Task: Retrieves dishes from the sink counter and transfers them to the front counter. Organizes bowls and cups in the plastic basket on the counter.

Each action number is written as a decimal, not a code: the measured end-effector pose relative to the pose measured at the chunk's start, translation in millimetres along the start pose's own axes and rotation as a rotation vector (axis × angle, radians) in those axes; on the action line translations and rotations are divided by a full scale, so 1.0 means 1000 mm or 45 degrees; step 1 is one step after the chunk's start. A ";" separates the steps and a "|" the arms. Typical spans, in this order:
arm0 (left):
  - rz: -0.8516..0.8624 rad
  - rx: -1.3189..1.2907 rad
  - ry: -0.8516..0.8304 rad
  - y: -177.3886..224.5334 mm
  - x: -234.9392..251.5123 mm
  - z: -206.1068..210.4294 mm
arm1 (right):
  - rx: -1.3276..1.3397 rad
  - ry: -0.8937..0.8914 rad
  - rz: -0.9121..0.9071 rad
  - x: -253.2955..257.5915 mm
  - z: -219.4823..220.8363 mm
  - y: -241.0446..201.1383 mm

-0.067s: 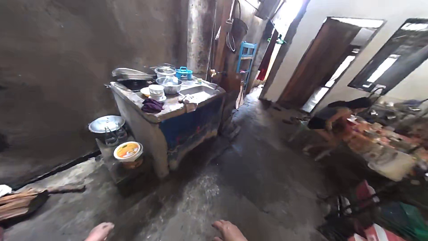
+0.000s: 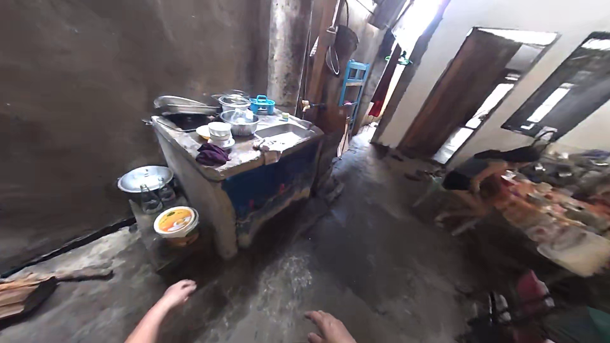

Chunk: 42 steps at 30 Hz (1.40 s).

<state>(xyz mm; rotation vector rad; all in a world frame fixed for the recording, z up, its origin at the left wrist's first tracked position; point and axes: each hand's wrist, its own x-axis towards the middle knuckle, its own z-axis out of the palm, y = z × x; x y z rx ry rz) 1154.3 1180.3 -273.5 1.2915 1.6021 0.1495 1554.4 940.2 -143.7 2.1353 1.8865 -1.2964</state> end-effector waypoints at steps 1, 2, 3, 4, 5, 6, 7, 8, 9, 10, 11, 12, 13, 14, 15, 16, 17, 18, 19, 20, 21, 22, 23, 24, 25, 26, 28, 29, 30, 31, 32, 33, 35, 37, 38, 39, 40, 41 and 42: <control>0.061 -0.014 -0.036 0.050 0.015 0.005 | 0.035 0.034 0.007 0.013 -0.013 0.008; 0.120 -0.035 -0.074 0.097 0.027 0.010 | 0.071 0.068 0.017 0.026 -0.025 0.018; 0.184 -0.066 -0.108 0.141 0.038 0.013 | 0.103 0.091 0.033 0.040 -0.036 0.029; 0.249 -0.093 -0.133 0.181 0.049 0.015 | 0.126 0.096 0.055 0.053 -0.049 0.039; 0.316 -0.132 -0.147 0.219 0.060 0.014 | 0.139 0.081 0.082 0.067 -0.064 0.050; 0.380 -0.186 -0.146 0.253 0.071 0.013 | 0.134 0.075 0.101 0.083 -0.079 0.062; 0.427 -0.260 -0.136 0.283 0.081 0.010 | 0.121 0.064 0.120 0.098 -0.093 0.074; 0.457 -0.354 -0.116 0.308 0.092 0.005 | 0.107 0.060 0.133 0.113 -0.109 0.085; 0.477 -0.456 -0.085 0.332 0.104 0.000 | 0.096 0.055 0.146 0.129 -0.126 0.095; 0.488 -0.568 -0.045 0.352 0.117 -0.005 | 0.079 0.057 0.160 0.144 -0.146 0.103; 0.484 -0.686 0.005 0.370 0.130 -0.011 | 0.044 0.052 0.178 0.160 -0.168 0.110; 0.470 -0.795 0.062 0.386 0.144 -0.018 | 0.006 0.050 0.186 0.176 -0.187 0.115; 0.455 -0.889 0.120 0.399 0.159 -0.025 | -0.031 0.036 0.178 0.194 -0.205 0.115; 0.432 -0.965 0.179 0.409 0.174 -0.033 | -0.063 0.014 0.147 0.211 -0.223 0.113; 0.406 -1.028 0.234 0.419 0.187 -0.040 | -0.092 -0.016 0.102 0.228 -0.240 0.109; 0.376 -1.080 0.286 0.428 0.201 -0.047 | -0.121 -0.050 0.055 0.246 -0.256 0.104; 0.350 -1.121 0.319 0.434 0.215 -0.055 | -0.151 -0.084 0.006 0.263 -0.271 0.097; 0.330 -1.165 0.344 0.439 0.230 -0.062 | -0.171 -0.107 -0.056 0.280 -0.285 0.089; 0.323 -1.215 0.364 0.443 0.246 -0.069 | -0.175 -0.128 -0.132 0.295 -0.300 0.079; 0.321 -1.274 0.389 0.446 0.262 -0.076 | -0.163 -0.139 -0.224 0.310 -0.315 0.068; 0.322 -1.341 0.407 0.449 0.278 -0.083 | -0.141 -0.145 -0.322 0.325 -0.329 0.056; 0.313 -1.407 0.431 0.453 0.293 -0.090 | -0.126 -0.153 -0.411 0.341 -0.343 0.044; 0.296 -1.460 0.462 0.458 0.308 -0.097 | -0.126 -0.161 -0.482 0.357 -0.358 0.031; 0.269 -1.499 0.498 0.461 0.322 -0.103 | -0.127 -0.161 -0.539 0.373 -0.370 0.018; 0.242 -1.528 0.526 0.463 0.336 -0.109 | -0.132 -0.158 -0.585 0.388 -0.381 0.005; 0.220 -1.553 0.548 0.465 0.350 -0.114 | -0.142 -0.150 -0.626 0.404 -0.393 -0.008; 0.184 -1.585 0.579 0.470 0.373 -0.124 | -0.174 -0.117 -0.699 0.435 -0.418 -0.033; 0.163 -1.589 0.589 0.470 0.382 -0.126 | -0.194 -0.100 -0.737 0.451 -0.429 -0.044; 0.140 -1.593 0.602 0.471 0.390 -0.127 | -0.207 -0.069 -0.786 0.468 -0.438 -0.054; 0.117 -1.603 0.621 0.472 0.397 -0.129 | -0.212 -0.045 -0.834 0.484 -0.447 -0.064; 0.097 -1.620 0.642 0.474 0.404 -0.132 | -0.204 -0.026 -0.883 0.500 -0.457 -0.076; 0.083 -1.636 0.664 0.475 0.409 -0.135 | -0.177 0.001 -0.937 0.516 -0.466 -0.089; 0.050 -1.666 0.718 0.474 0.418 -0.139 | -0.070 0.089 -1.070 0.546 -0.480 -0.119; 0.014 -1.686 0.763 0.472 0.423 -0.143 | 0.068 0.153 -1.184 0.577 -0.493 -0.162; -0.003 -1.693 0.781 0.472 0.426 -0.145 | 0.139 0.184 -1.232 0.595 -0.498 -0.185; -0.017 -1.698 0.792 0.473 0.427 -0.147 | 0.199 0.206 -1.258 0.614 -0.503 -0.208; -0.034 -1.705 0.800 0.475 0.428 -0.149 | 0.250 0.211 -1.256 0.634 -0.506 -0.231; -0.054 -1.713 0.809 0.477 0.429 -0.151 | 0.290 0.198 -1.234 0.652 -0.509 -0.253; -0.070 -1.709 0.828 0.478 0.431 -0.153 | 0.320 0.182 -1.209 0.671 -0.509 -0.273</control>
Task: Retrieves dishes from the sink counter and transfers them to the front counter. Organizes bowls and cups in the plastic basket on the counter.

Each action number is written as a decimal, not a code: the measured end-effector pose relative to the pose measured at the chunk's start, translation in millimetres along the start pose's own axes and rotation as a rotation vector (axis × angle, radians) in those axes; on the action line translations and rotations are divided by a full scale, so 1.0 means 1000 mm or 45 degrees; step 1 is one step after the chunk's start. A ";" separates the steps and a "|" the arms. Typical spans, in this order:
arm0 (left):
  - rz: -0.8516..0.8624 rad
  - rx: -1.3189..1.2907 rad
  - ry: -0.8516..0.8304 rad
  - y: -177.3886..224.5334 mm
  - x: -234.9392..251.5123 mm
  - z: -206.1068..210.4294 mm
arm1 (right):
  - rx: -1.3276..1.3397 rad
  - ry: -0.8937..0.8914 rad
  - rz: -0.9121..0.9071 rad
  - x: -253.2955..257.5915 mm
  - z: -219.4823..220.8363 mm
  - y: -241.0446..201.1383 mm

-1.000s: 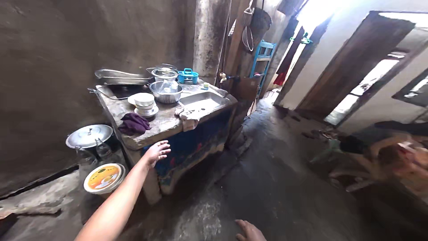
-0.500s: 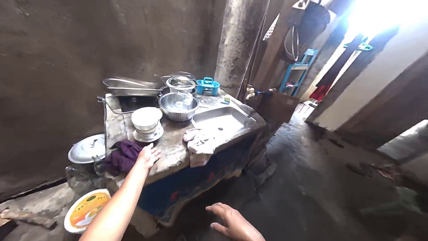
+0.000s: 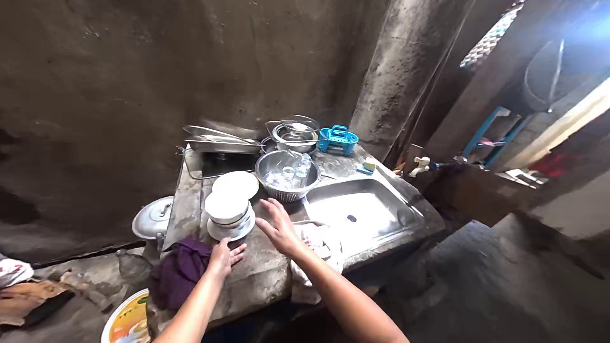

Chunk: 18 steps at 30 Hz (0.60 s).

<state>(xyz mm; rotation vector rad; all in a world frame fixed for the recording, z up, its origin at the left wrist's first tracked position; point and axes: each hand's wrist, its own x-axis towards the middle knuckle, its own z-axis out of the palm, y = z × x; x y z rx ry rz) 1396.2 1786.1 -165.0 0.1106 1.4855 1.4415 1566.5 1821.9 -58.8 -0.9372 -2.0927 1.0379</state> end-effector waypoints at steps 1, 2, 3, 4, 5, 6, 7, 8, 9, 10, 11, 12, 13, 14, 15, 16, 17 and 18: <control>0.006 0.009 0.030 0.002 0.002 0.002 | 0.013 -0.002 0.020 0.025 0.006 0.006; 0.014 0.016 0.053 0.003 0.003 0.003 | 0.007 -0.007 0.032 0.048 0.012 0.012; 0.016 0.023 0.076 0.005 0.006 0.005 | -0.006 -0.022 0.042 0.067 0.017 0.017; 0.011 0.028 0.097 0.007 0.009 0.006 | -0.015 -0.049 0.054 0.081 0.021 0.020; 0.004 0.028 0.126 0.007 0.012 0.008 | -0.018 -0.076 0.055 0.091 0.024 0.022; -0.002 0.018 0.153 0.006 0.015 0.009 | -0.011 -0.111 0.043 0.097 0.023 0.024; -0.002 0.014 0.178 0.005 0.016 0.010 | 0.012 -0.137 0.001 0.100 0.019 0.026; 0.007 0.021 0.207 0.005 0.016 0.011 | 0.046 -0.131 -0.077 0.102 0.010 0.028; 0.019 0.035 0.235 0.006 0.016 0.012 | 0.081 -0.083 -0.182 0.105 -0.005 0.031; 0.031 0.047 0.250 0.005 0.015 0.012 | 0.096 0.000 -0.278 0.108 -0.024 0.037; 0.034 0.056 0.256 0.004 0.013 0.013 | 0.085 0.103 -0.342 0.112 -0.049 0.045; 0.034 0.064 0.276 0.003 0.012 0.014 | 0.064 0.209 -0.358 0.116 -0.078 0.057; 0.035 0.073 0.304 0.002 0.012 0.016 | 0.047 0.306 -0.329 0.122 -0.108 0.074; 0.031 0.072 0.327 0.002 0.011 0.018 | 0.043 0.391 -0.274 0.128 -0.139 0.095; 0.027 0.069 0.347 0.003 0.009 0.020 | 0.057 0.474 -0.202 0.136 -0.167 0.119; 0.025 0.070 0.366 0.002 0.008 0.022 | 0.061 0.557 -0.124 0.142 -0.191 0.145; 0.020 0.064 0.377 0.002 0.007 0.024 | 0.037 0.607 -0.010 0.148 -0.211 0.172; 0.015 0.056 0.387 0.002 0.007 0.026 | -0.006 0.606 0.136 0.152 -0.225 0.198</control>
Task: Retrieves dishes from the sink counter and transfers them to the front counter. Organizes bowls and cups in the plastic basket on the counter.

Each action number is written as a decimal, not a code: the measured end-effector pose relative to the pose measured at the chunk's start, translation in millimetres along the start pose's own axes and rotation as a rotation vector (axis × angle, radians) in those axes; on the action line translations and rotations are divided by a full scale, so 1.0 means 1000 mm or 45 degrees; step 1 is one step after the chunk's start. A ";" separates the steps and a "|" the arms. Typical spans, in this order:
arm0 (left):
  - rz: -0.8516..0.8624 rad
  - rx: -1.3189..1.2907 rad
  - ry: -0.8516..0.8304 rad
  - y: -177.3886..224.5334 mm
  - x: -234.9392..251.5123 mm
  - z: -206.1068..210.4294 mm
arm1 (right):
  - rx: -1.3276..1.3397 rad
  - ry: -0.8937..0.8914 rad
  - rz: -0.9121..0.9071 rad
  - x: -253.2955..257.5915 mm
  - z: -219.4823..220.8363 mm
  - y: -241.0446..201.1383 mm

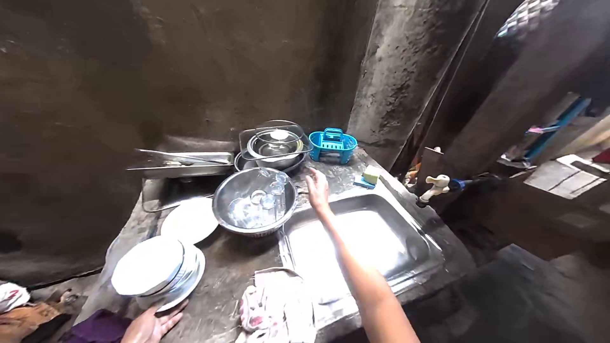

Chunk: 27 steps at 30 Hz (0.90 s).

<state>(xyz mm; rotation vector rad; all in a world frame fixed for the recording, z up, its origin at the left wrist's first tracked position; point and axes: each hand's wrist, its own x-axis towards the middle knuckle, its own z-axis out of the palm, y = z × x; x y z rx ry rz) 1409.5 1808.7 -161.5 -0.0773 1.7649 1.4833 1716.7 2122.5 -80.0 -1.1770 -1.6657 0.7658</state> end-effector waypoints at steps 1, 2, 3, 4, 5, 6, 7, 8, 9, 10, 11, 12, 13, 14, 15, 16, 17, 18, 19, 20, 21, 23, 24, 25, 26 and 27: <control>-0.005 -0.011 0.013 0.000 -0.001 0.002 | -0.094 -0.044 0.133 0.011 -0.007 0.022; -0.011 -0.015 0.019 -0.001 -0.002 0.003 | -0.186 -0.113 0.242 0.020 -0.010 0.039; -0.013 -0.017 0.016 -0.001 -0.004 0.004 | -0.281 -0.194 0.316 0.027 -0.009 0.052; -0.012 -0.016 0.017 -0.001 -0.006 0.004 | -0.374 -0.275 0.350 0.033 -0.005 0.063; -0.010 -0.013 0.022 -0.002 -0.008 0.004 | -0.448 -0.344 0.352 0.038 0.003 0.072; -0.006 -0.015 0.035 -0.004 -0.009 0.003 | -0.486 -0.387 0.340 0.041 0.010 0.078; 0.004 -0.020 0.051 -0.005 -0.009 0.003 | -0.479 -0.397 0.328 0.044 0.018 0.080; 0.012 -0.035 0.068 -0.006 -0.010 0.003 | -0.437 -0.369 0.316 0.045 0.024 0.078; 0.018 -0.050 0.082 -0.007 -0.011 0.003 | -0.368 -0.312 0.293 0.046 0.028 0.073; 0.026 -0.058 0.102 -0.008 -0.011 0.004 | -0.288 -0.232 0.240 0.046 0.031 0.065; 0.032 -0.071 0.117 -0.008 -0.010 0.005 | -0.207 -0.140 0.139 0.045 0.035 0.057; 0.031 -0.085 0.116 -0.008 -0.007 0.006 | -0.129 -0.047 -0.004 0.044 0.041 0.046; 0.019 -0.099 0.110 -0.008 -0.004 0.006 | -0.051 0.009 -0.166 0.041 0.049 0.031; 0.001 -0.113 0.103 -0.008 -0.001 0.005 | 0.018 0.008 -0.327 0.035 0.059 0.011; -0.021 -0.121 0.101 -0.007 0.001 0.005 | 0.073 -0.073 -0.462 0.024 0.069 -0.012; -0.040 -0.133 0.095 -0.006 0.003 0.006 | 0.117 -0.227 -0.560 0.009 0.080 -0.038; -0.049 -0.144 0.099 -0.005 0.004 0.007 | 0.154 -0.429 -0.621 -0.009 0.093 -0.063; -0.053 -0.162 0.116 -0.005 0.006 0.009 | 0.190 -0.657 -0.642 -0.028 0.109 -0.085; -0.052 -0.184 0.149 -0.004 0.007 0.011 | 0.208 -0.887 -0.617 -0.047 0.126 -0.103; -0.057 -0.217 0.170 -0.003 0.006 0.012 | 0.222 -1.069 -0.566 -0.063 0.146 -0.114; -0.067 -0.264 0.192 -0.001 0.005 0.013 | 0.246 -1.200 -0.488 -0.076 0.165 -0.118; -0.085 -0.340 0.227 0.001 0.001 0.017 | 0.262 -1.369 -0.247 -0.092 0.200 -0.118; -0.090 -0.353 0.238 0.001 -0.002 0.019 | 0.260 -1.427 -0.134 -0.098 0.213 -0.116; -0.092 -0.354 0.237 0.001 -0.006 0.021 | 0.263 -1.476 -0.048 -0.102 0.222 -0.115; -0.096 -0.353 0.227 0.000 -0.011 0.021 | 0.282 -1.517 0.013 -0.106 0.226 -0.114; -0.101 -0.352 0.214 -0.001 -0.016 0.021 | 0.313 -1.549 0.050 -0.110 0.228 -0.114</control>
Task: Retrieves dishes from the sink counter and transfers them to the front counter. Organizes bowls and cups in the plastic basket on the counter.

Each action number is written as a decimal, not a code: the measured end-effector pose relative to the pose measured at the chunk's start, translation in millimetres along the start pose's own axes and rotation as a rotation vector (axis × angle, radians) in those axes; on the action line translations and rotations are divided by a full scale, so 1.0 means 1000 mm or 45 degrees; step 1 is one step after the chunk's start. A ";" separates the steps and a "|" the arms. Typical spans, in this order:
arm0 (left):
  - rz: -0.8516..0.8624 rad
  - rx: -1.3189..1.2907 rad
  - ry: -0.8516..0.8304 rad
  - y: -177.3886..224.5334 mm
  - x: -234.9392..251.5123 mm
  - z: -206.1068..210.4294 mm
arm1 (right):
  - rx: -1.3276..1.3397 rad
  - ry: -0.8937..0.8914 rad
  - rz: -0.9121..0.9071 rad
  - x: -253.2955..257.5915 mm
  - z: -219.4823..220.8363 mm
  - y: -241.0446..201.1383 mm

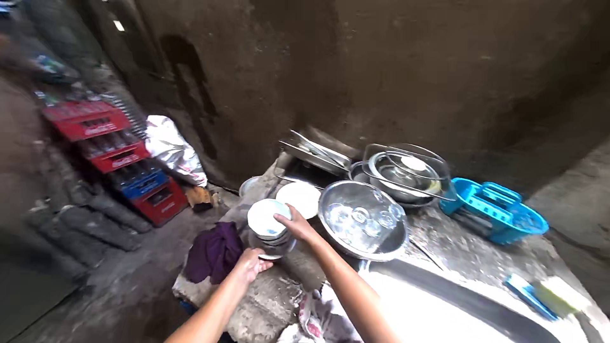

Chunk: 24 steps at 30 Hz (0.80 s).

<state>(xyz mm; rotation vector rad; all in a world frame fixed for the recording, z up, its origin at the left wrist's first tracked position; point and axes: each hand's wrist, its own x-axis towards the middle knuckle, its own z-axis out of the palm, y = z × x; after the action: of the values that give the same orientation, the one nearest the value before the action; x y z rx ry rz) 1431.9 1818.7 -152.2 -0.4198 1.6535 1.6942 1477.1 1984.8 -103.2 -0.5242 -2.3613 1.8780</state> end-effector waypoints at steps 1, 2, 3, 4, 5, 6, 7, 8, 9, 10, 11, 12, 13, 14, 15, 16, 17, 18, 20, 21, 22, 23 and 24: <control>-0.009 0.000 -0.013 -0.002 -0.005 -0.002 | 0.041 -0.023 -0.003 -0.003 0.003 -0.001; -0.017 -0.007 -0.022 -0.004 -0.010 -0.005 | 0.082 -0.038 -0.015 -0.008 0.006 -0.003; -0.022 -0.016 -0.027 -0.006 -0.015 -0.007 | 0.111 -0.045 -0.031 -0.014 0.008 -0.005; -0.017 -0.027 -0.033 -0.007 -0.021 -0.010 | 0.130 -0.039 -0.049 -0.019 0.011 -0.008; -0.004 -0.037 -0.035 -0.006 -0.028 -0.013 | 0.135 -0.026 -0.073 -0.025 0.013 -0.012; 0.011 -0.047 -0.037 -0.005 -0.034 -0.015 | 0.136 -0.017 -0.097 -0.032 0.016 -0.018; 0.032 -0.059 -0.034 -0.002 -0.041 -0.018 | 0.131 -0.015 -0.127 -0.038 0.018 -0.025; 0.055 -0.082 -0.039 0.001 -0.048 -0.021 | 0.122 -0.016 -0.157 -0.043 0.022 -0.031; 0.081 -0.115 -0.052 0.004 -0.056 -0.025 | 0.109 -0.021 -0.185 -0.047 0.026 -0.040; 0.112 -0.152 -0.068 0.007 -0.063 -0.031 | 0.094 -0.027 -0.208 -0.051 0.031 -0.048; 0.146 -0.189 -0.078 0.011 -0.070 -0.038 | 0.079 -0.035 -0.225 -0.053 0.038 -0.058; 0.184 -0.221 -0.092 0.014 -0.076 -0.047 | 0.063 -0.047 -0.239 -0.055 0.046 -0.068; 0.216 -0.248 -0.103 0.018 -0.082 -0.058 | 0.050 -0.059 -0.242 -0.056 0.055 -0.076; 0.241 -0.275 -0.101 0.022 -0.088 -0.071 | 0.038 -0.068 -0.235 -0.057 0.065 -0.085; 0.263 -0.299 -0.089 0.027 -0.094 -0.084 | 0.032 -0.080 -0.221 -0.057 0.076 -0.093; 0.283 -0.317 -0.068 0.031 -0.100 -0.099 | 0.040 -0.099 -0.201 -0.057 0.089 -0.101; 0.298 -0.331 -0.051 0.034 -0.106 -0.115 | 0.050 -0.122 -0.182 -0.057 0.104 -0.108; 0.311 -0.349 -0.016 0.035 -0.111 -0.133 | 0.057 -0.148 -0.166 -0.058 0.120 -0.115; 0.343 -0.392 0.051 0.034 -0.121 -0.175 | 0.059 -0.218 -0.173 -0.061 0.161 -0.127; 0.368 -0.420 0.082 0.031 -0.128 -0.197 | 0.069 -0.271 -0.204 -0.064 0.184 -0.131; 0.395 -0.447 0.128 0.027 -0.135 -0.220 | 0.084 -0.331 -0.242 -0.066 0.208 -0.134; 0.423 -0.481 0.188 0.021 -0.142 -0.244 | 0.092 -0.375 -0.283 -0.069 0.236 -0.136; 0.445 -0.519 0.254 0.014 -0.149 -0.269 | 0.110 -0.417 -0.304 -0.074 0.264 -0.138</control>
<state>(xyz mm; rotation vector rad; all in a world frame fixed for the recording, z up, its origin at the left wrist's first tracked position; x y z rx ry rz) 1457.9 1522.3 -74.6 -0.5289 1.5832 2.3317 1445.0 1689.4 -25.0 0.0792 -2.3805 2.0687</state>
